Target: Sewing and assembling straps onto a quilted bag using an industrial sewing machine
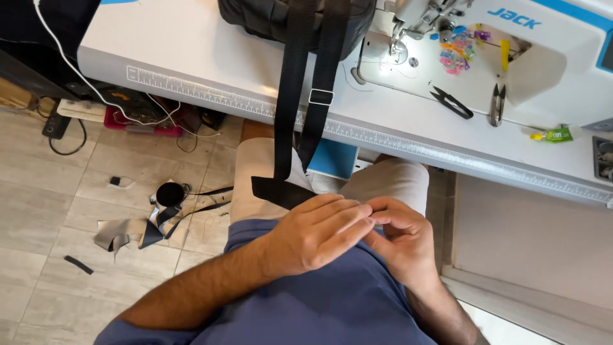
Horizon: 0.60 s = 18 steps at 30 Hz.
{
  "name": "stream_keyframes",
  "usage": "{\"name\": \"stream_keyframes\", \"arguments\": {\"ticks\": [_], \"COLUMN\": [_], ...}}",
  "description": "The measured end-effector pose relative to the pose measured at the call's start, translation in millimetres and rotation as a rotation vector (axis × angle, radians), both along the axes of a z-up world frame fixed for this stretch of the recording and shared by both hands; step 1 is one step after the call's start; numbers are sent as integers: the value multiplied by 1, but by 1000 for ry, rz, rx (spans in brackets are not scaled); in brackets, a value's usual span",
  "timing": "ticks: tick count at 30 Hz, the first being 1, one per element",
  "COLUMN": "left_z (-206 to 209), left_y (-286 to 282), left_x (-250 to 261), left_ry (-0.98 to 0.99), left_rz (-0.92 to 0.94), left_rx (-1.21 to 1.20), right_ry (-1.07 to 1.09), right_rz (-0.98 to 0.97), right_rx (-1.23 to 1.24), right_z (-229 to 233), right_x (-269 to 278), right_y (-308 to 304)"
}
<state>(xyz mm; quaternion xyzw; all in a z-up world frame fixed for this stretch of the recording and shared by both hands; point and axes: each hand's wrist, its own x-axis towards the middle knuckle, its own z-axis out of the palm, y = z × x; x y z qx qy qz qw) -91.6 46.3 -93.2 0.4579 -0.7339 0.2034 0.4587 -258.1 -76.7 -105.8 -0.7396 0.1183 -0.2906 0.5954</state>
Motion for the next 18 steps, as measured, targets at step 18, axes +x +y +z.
{"name": "stream_keyframes", "arguments": {"ticks": [18], "left_z": [3], "left_y": [-4], "left_x": [7], "left_ry": [59], "left_rz": [-35], "left_rx": [52], "right_ry": [-72], "right_rz": [-33], "right_rx": [586], "right_z": [-32], "right_x": [-10], "right_y": [3]}}
